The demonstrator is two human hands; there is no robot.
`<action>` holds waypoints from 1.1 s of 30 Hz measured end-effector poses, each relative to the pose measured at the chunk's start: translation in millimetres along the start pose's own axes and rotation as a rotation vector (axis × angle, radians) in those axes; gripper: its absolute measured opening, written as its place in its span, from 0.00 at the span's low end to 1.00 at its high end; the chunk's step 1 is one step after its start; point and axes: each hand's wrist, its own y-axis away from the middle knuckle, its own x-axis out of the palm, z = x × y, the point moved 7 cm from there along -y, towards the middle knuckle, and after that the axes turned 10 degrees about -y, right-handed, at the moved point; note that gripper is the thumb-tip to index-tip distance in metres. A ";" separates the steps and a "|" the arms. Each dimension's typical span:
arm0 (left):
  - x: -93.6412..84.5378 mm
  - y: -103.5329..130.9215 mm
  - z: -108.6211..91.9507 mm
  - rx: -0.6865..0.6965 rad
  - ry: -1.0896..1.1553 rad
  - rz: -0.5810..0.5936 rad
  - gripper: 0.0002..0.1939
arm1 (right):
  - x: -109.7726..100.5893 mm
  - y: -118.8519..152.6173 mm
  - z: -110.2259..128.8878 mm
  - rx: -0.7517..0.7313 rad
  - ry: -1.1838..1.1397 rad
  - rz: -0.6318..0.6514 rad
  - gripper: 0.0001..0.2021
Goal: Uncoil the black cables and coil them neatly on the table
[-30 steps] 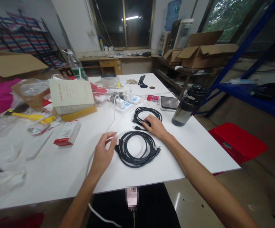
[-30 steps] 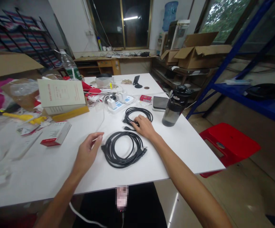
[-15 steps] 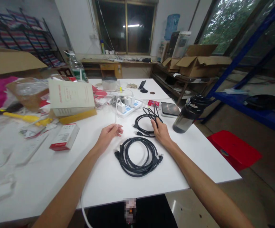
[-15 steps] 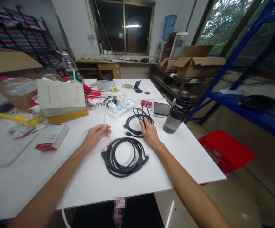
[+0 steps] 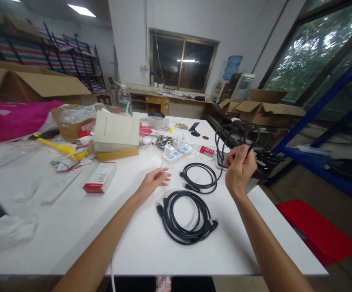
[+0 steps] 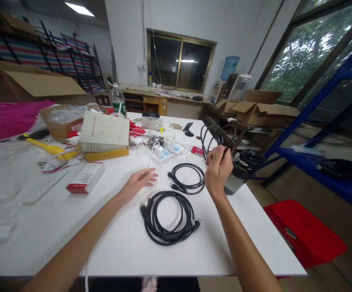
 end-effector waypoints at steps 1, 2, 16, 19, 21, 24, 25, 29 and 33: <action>0.5 0.6 0.3 -0.006 0.006 0.009 0.27 | 9.7 -10.5 15.6 -0.045 -0.082 -0.041 0.23; 1.3 1.1 0.9 -0.014 0.014 0.022 0.27 | 20.3 -20.0 28.8 -0.076 -0.150 -0.066 0.23; 7.7 1.7 -6.5 -0.128 0.295 0.179 0.22 | 108.8 -46.9 25.9 -0.038 -0.071 0.334 0.23; 8.0 -0.1 0.3 -0.199 0.344 0.197 0.18 | 105.3 -56.1 13.8 -0.018 0.006 0.468 0.24; 10.6 -0.8 4.4 -0.239 0.386 0.246 0.18 | 92.9 -69.0 8.7 -0.023 0.041 0.457 0.24; 12.3 -0.3 8.1 -0.286 0.432 0.288 0.17 | 62.6 -93.2 6.9 -0.039 0.038 0.310 0.23; 12.0 0.0 8.3 -0.294 0.447 0.288 0.16 | 50.6 -100.7 8.6 -0.053 0.014 0.238 0.22; 9.3 0.9 7.3 -0.332 0.485 0.255 0.14 | 8.7 -120.1 25.4 -0.186 -0.160 0.003 0.20; 5.9 0.4 8.8 -0.381 0.473 0.190 0.14 | -12.8 -129.4 38.5 -0.293 -0.291 -0.114 0.20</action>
